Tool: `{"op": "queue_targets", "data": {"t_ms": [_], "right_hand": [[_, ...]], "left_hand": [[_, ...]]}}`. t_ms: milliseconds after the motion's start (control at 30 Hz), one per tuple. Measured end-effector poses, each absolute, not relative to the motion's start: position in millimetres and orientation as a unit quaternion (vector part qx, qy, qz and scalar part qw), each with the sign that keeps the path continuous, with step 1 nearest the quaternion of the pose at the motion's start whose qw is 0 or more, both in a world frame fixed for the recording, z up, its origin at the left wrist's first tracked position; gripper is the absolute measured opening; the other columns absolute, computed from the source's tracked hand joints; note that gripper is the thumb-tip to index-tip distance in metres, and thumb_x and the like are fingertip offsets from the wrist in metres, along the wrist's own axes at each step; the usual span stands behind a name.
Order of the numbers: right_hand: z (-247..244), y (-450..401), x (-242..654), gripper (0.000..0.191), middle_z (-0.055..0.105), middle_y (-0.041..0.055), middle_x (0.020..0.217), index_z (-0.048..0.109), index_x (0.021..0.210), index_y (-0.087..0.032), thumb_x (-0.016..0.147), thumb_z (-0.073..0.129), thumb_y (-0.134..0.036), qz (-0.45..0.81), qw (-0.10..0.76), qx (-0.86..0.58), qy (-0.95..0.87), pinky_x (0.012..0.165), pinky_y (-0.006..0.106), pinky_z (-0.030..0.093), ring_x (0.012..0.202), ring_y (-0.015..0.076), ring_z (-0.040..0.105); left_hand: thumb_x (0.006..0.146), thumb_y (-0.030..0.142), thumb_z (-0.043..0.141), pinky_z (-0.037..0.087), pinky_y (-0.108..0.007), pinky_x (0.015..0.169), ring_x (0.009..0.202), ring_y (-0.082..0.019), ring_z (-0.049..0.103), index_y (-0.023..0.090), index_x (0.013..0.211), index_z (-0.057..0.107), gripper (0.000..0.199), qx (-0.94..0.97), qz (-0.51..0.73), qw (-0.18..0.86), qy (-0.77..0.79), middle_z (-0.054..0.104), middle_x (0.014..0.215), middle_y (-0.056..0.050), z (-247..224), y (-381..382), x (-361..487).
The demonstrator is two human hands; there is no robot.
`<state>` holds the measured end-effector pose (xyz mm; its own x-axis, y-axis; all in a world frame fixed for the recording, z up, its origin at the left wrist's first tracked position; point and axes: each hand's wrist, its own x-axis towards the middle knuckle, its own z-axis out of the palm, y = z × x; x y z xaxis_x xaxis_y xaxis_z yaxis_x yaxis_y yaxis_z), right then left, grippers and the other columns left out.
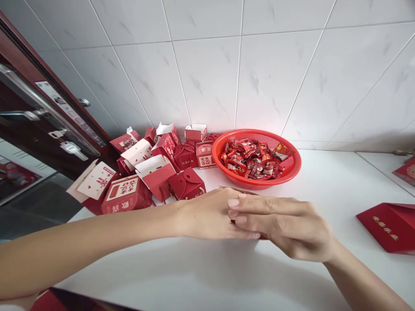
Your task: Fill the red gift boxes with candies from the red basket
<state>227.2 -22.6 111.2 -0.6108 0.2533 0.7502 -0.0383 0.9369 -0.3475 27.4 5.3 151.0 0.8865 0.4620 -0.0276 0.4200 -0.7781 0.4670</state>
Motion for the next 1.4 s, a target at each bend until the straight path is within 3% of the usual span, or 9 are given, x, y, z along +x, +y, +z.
{"op": "queue_targets", "data": {"t_ms": [100, 267, 500, 667, 833, 967, 1167, 1300, 1400], "right_hand": [[99.6, -34.9, 235.6, 0.039, 0.064, 0.0237, 0.139, 0.056, 0.138, -0.006, 0.099, 0.057, -0.006, 0.074, 0.443, -0.139, -0.882, 0.109, 0.038, 0.055, 0.14, 0.0242, 0.056], [82.5, -51.7, 259.0, 0.042, 0.075, 0.0191, 0.119, 0.061, 0.13, -0.008, 0.098, 0.063, -0.035, -0.017, 0.409, -0.175, -0.896, 0.104, 0.047, 0.055, 0.123, 0.0285, 0.066], [73.2, -65.6, 267.8, 0.036, 0.078, 0.0162, 0.111, 0.062, 0.131, -0.009, 0.102, 0.058, -0.03, -0.087, 0.339, -0.214, -0.912, 0.078, 0.036, 0.054, 0.097, 0.0223, 0.069], [72.8, -71.2, 260.6, 0.018, 0.076, 0.0111, 0.097, 0.07, 0.112, -0.012, 0.099, 0.058, -0.013, -0.07, 0.343, -0.215, -0.911, 0.071, 0.033, 0.052, 0.073, 0.0162, 0.064], [71.6, -73.7, 245.3, 0.013, 0.071, 0.0087, 0.089, 0.069, 0.099, -0.013, 0.098, 0.057, -0.011, -0.047, 0.359, -0.202, -0.91, 0.072, 0.033, 0.055, 0.073, 0.0156, 0.062], [71.5, -73.6, 239.3, 0.012, 0.07, 0.0093, 0.086, 0.068, 0.098, -0.013, 0.097, 0.057, -0.009, -0.05, 0.361, -0.193, -0.911, 0.067, 0.032, 0.053, 0.07, 0.0165, 0.061], [67.7, -69.9, 239.4, 0.011, 0.069, 0.0098, 0.086, 0.068, 0.101, -0.01, 0.097, 0.058, -0.008, -0.057, 0.383, -0.216, -0.896, 0.067, 0.032, 0.052, 0.07, 0.0166, 0.061], [67.9, -67.3, 239.5, 0.011, 0.068, 0.008, 0.085, 0.066, 0.1, -0.013, 0.096, 0.057, -0.009, -0.056, 0.381, -0.218, -0.897, 0.061, 0.031, 0.051, 0.067, 0.0158, 0.059], [69.3, -66.2, 239.8, 0.011, 0.068, 0.0081, 0.084, 0.066, 0.099, -0.013, 0.097, 0.056, -0.01, -0.059, 0.374, -0.222, -0.899, 0.061, 0.031, 0.052, 0.066, 0.0155, 0.059]], "left_hand": [[0.101, 0.027, 0.06, 0.053, -0.025, 0.094, 0.109, -0.016, 0.069, 0.024, 0.122, 0.068, 0.023, 0.926, 0.082, 0.311, 0.196, 0.073, 0.123, -0.002, 141.2, 7.4, 25.2], [0.09, 0.025, 0.07, 0.054, -0.026, 0.08, 0.088, -0.018, 0.068, 0.014, 0.112, 0.072, 0.024, 0.936, 0.111, 0.265, 0.204, 0.069, 0.103, -0.009, 129.5, 3.6, 18.6], [0.076, 0.009, 0.067, 0.052, -0.027, 0.069, 0.079, -0.019, 0.065, 0.016, 0.106, 0.071, 0.031, 0.962, 0.034, 0.239, 0.13, 0.069, 0.093, -0.007, 133.8, -5.0, 7.1], [0.081, 0.023, 0.071, 0.056, -0.029, 0.078, 0.089, -0.021, 0.068, 0.013, 0.116, 0.068, 0.037, 0.956, 0.099, 0.239, 0.137, 0.069, 0.107, -0.012, 133.7, -8.1, -4.2], [0.091, 0.013, 0.055, 0.051, -0.022, 0.071, 0.074, -0.012, 0.064, 0.015, 0.112, 0.066, 0.023, 0.931, 0.209, 0.188, 0.233, 0.071, 0.091, -0.004, 136.5, -8.6, -6.0], [0.094, 0.017, 0.055, 0.049, -0.026, 0.066, 0.067, -0.014, 0.064, 0.017, 0.096, 0.068, 0.013, 0.957, 0.153, 0.099, 0.224, 0.07, 0.078, -0.001, 141.5, -8.4, -0.6], [0.098, 0.03, 0.052, 0.046, -0.033, 0.065, 0.071, -0.02, 0.064, 0.016, 0.095, 0.069, 0.022, 0.979, 0.083, -0.036, 0.18, 0.07, 0.085, -0.007, 138.7, -9.5, 12.6], [0.098, 0.032, 0.052, 0.046, -0.034, 0.063, 0.067, -0.02, 0.061, 0.017, 0.088, 0.067, 0.023, 0.982, 0.048, -0.049, 0.177, 0.066, 0.088, -0.008, 138.9, -6.8, 19.4], [0.1, 0.027, 0.053, 0.05, -0.034, 0.072, 0.079, -0.021, 0.067, 0.018, 0.104, 0.069, 0.02, 0.984, 0.039, -0.016, 0.175, 0.071, 0.098, -0.008, 141.5, -2.9, 18.4]]}}
